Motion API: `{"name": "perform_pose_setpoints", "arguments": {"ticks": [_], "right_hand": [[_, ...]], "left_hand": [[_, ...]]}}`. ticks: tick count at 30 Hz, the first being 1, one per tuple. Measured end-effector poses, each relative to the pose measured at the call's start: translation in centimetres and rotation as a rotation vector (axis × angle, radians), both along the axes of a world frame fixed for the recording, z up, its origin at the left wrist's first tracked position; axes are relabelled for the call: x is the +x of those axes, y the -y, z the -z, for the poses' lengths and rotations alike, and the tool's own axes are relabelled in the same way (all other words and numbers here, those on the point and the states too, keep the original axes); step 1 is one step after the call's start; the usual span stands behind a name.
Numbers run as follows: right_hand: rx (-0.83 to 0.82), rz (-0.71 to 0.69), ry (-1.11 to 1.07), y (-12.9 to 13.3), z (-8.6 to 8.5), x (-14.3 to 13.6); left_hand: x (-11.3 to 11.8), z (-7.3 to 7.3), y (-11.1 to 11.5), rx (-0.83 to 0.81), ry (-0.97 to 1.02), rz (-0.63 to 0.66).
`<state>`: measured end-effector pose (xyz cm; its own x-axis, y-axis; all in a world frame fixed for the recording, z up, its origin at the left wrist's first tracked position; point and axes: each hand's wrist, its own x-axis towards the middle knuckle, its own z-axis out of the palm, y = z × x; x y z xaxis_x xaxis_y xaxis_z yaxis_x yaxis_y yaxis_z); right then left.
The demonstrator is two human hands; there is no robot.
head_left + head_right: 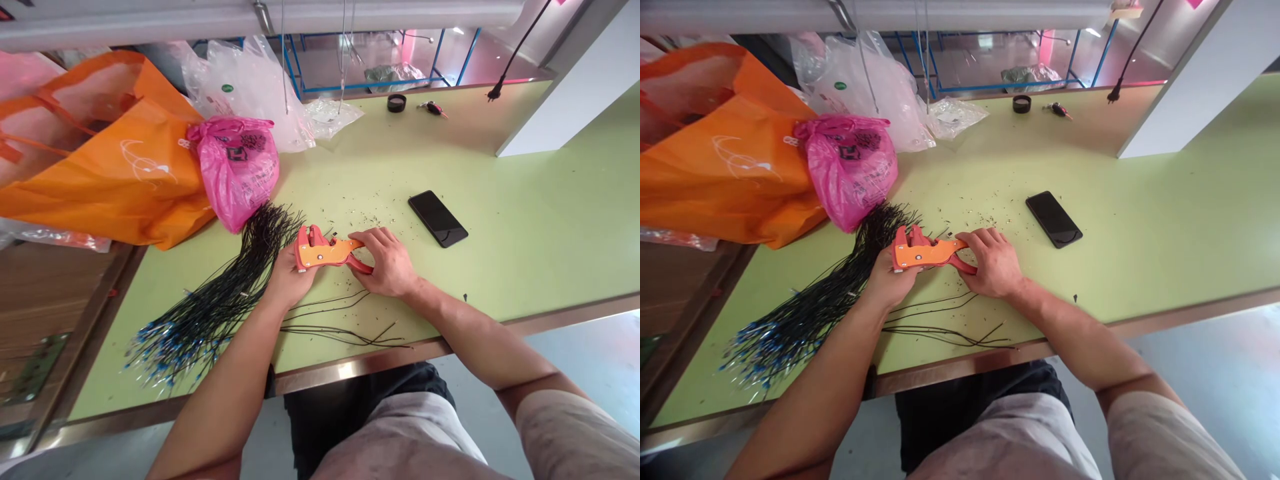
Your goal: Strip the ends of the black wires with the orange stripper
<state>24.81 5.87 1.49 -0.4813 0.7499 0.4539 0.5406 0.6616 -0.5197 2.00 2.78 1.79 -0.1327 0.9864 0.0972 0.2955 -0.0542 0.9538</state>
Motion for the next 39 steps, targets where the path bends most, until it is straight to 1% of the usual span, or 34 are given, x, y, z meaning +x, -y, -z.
{"name": "perform_pose_setpoints", "arguments": {"ticks": [5,11,13,17,19,22,25,27,30,34,36,39], "right_hand": [[-0.01,-0.004,-0.014,0.0,0.0,-0.1],[-0.03,0.006,-0.038,0.0,0.0,0.0],[-0.031,0.0,-0.048,0.0,0.0,0.0],[-0.008,-0.012,-0.06,0.1,0.1,0.0],[0.006,-0.005,-0.06,0.1,0.2,0.0],[0.013,0.002,-0.056,-0.1,0.1,0.1],[0.024,-0.02,-0.065,-0.2,0.0,0.3],[0.028,-0.038,-0.092,-0.1,0.0,0.4],[0.027,0.013,-0.092,-0.4,0.0,0.7],[0.016,0.014,-0.06,-1.0,0.2,0.8],[0.01,0.0,-0.058,-1.1,0.2,0.9],[0.03,0.007,-0.053,-1.1,0.1,0.9]], "left_hand": [[0.0,-0.2,0.1,-0.023,-0.029,0.02],[0.6,-0.8,-0.1,-0.008,0.119,0.013],[0.7,-1.2,0.0,0.0,0.093,0.03],[0.4,-1.5,0.3,0.022,-0.037,0.073],[0.2,-1.4,0.3,0.031,-0.053,0.104],[0.0,-0.9,0.1,0.064,-0.018,0.129],[0.1,-0.3,-0.1,0.098,0.016,0.132],[0.3,0.0,-0.3,0.118,0.018,0.157],[0.4,0.5,-0.8,0.206,0.05,0.238],[0.4,0.7,-1.4,0.2,0.08,0.294],[0.6,0.6,-1.4,0.2,0.091,0.29],[0.8,0.6,-1.3,0.221,0.103,0.251]]}}
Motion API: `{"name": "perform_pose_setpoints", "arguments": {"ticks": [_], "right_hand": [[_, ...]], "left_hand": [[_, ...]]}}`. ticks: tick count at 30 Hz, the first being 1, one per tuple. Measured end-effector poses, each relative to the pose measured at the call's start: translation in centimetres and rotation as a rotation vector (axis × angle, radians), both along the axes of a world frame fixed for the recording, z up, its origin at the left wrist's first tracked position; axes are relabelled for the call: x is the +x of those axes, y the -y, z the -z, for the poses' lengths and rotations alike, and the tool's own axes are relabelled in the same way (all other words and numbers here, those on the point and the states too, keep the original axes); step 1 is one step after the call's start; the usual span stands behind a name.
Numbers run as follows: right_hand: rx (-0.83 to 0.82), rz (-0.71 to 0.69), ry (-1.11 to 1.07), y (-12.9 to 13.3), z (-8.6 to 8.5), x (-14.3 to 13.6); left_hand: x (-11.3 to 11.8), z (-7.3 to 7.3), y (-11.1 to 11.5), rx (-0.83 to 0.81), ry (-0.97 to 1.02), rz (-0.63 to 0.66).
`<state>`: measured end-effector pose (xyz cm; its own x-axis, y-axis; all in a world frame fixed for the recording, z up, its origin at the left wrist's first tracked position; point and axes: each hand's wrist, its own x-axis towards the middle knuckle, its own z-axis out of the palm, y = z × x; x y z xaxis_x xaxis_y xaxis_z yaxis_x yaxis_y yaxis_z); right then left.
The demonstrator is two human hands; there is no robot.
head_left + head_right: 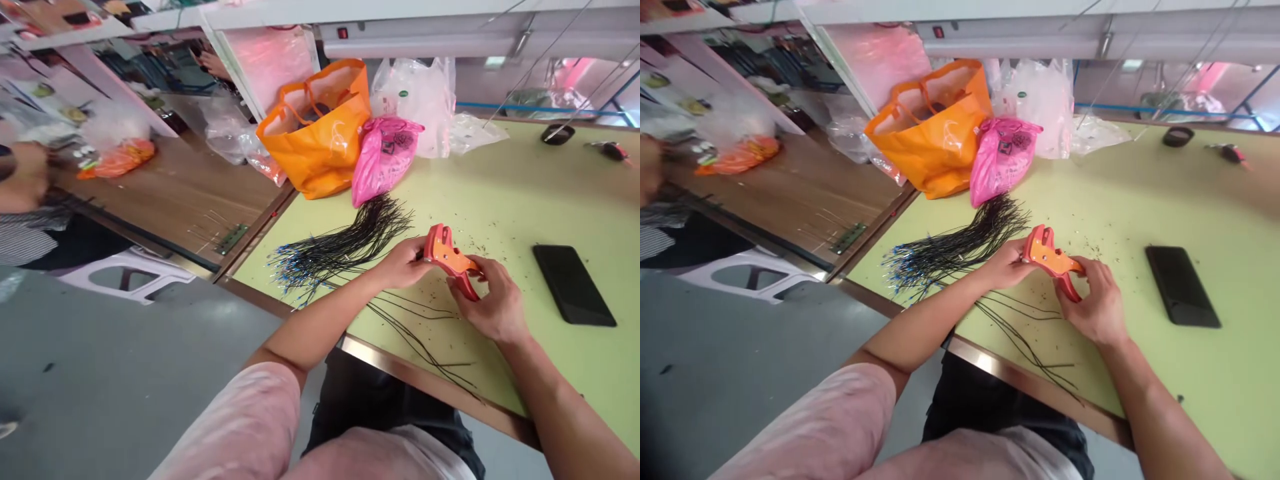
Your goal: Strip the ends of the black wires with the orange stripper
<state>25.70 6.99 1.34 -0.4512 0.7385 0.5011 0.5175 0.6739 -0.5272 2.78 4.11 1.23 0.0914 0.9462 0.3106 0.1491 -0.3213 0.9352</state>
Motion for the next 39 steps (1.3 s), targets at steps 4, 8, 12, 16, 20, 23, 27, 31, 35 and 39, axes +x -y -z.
{"name": "perform_pose_setpoints", "arguments": {"ticks": [4,8,12,16,20,23,27,31,35,39], "right_hand": [[0.069,0.018,-0.017,0.1,0.0,-0.3],[0.097,-0.019,-0.025,0.5,0.0,-0.6],[0.103,-0.032,0.007,0.7,-0.1,-0.7],[0.087,-0.019,0.015,1.0,-0.1,-0.8],[0.078,-0.022,0.017,1.0,0.1,-0.9],[0.084,-0.016,0.014,1.0,0.1,-0.9],[0.081,-0.011,0.02,1.0,-0.1,-1.0],[0.042,-0.014,0.046,1.0,-0.4,-0.9],[0.012,-0.002,0.086,1.0,-0.4,-0.8],[0.015,0.062,0.11,1.1,-0.1,-0.7]], "left_hand": [[-0.1,-0.2,0.3,0.041,0.013,-0.033],[-0.7,0.0,0.7,0.086,-0.109,-0.069],[-1.6,1.2,0.5,0.147,-0.216,-0.128],[-2.0,1.9,0.5,0.215,-0.222,-0.159],[-2.3,2.0,0.6,0.192,-0.227,-0.177],[-2.4,1.9,0.6,0.149,-0.215,-0.19],[-2.3,1.4,0.7,0.153,-0.226,-0.207],[-2.2,1.2,0.8,0.154,-0.235,-0.235],[-2.4,1.7,0.9,0.096,-0.229,-0.226],[-2.0,1.6,0.9,0.033,-0.119,-0.211]]}}
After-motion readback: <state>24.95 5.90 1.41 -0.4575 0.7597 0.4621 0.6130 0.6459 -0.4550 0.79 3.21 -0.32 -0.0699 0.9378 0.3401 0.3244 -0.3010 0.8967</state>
